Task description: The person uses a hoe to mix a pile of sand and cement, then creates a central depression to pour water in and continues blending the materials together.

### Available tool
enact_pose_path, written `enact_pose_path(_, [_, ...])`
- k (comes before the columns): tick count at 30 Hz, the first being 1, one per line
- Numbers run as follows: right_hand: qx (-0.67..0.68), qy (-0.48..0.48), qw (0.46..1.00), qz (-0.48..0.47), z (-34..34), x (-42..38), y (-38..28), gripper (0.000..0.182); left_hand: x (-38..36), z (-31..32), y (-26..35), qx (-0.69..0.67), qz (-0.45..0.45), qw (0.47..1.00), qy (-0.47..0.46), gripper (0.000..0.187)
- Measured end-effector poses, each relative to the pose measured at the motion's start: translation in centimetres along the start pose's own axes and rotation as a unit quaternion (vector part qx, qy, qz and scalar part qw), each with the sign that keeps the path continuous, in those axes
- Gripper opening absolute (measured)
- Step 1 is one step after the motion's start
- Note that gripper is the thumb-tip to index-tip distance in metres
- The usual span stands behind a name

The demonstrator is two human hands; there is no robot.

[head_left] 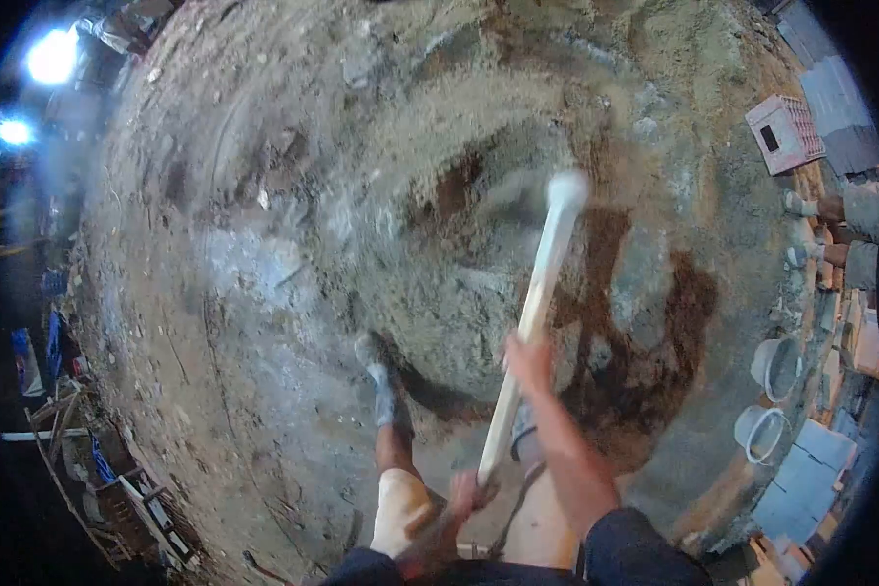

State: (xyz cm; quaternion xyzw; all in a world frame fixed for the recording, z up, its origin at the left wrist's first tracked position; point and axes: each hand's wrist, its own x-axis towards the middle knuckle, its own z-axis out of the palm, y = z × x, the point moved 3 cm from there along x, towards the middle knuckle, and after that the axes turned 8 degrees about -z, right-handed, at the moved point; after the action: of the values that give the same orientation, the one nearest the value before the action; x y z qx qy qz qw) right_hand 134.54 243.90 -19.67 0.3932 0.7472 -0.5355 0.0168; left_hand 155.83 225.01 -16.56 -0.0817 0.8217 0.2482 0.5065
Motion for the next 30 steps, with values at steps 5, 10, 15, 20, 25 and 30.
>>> enact_pose_path(5, [-0.112, 0.193, 0.905, -0.363, -4.2, 12.5, -18.4, 0.034, 11.3, -9.6, 15.4, -0.132, 0.243, 0.948, 0.159, 0.033])
enact_pose_path(10, [-0.095, 0.028, 0.975, -0.198, -2.2, 20.0, -16.7, 0.039, 15.9, -10.8, 20.7, -0.202, 0.194, 0.957, 0.08, 0.035])
enact_pose_path(15, [-0.186, -0.025, 0.982, 0.011, 3.0, 16.5, 4.2, 0.044, 11.2, -1.2, 9.5, -0.192, 0.091, 0.975, -0.06, 0.038])
enact_pose_path(20, [-0.133, 0.007, 0.989, 0.063, -0.6, 8.3, 8.7, 0.034, 5.3, 1.4, 5.0, -0.14, 0.041, 0.984, -0.103, 0.04])
enact_pose_path(25, [0.0, 0.06, 0.975, 0.216, -2.0, -3.4, 12.4, 0.043, -0.1, 0.6, -4.7, 0.13, 0.025, 0.986, -0.099, 0.05])
enact_pose_path(30, [0.081, 0.135, 0.969, 0.19, 0.1, -5.4, 9.6, 0.046, 2.2, -9.2, -7.7, 0.171, 0.084, 0.966, -0.174, 0.05])
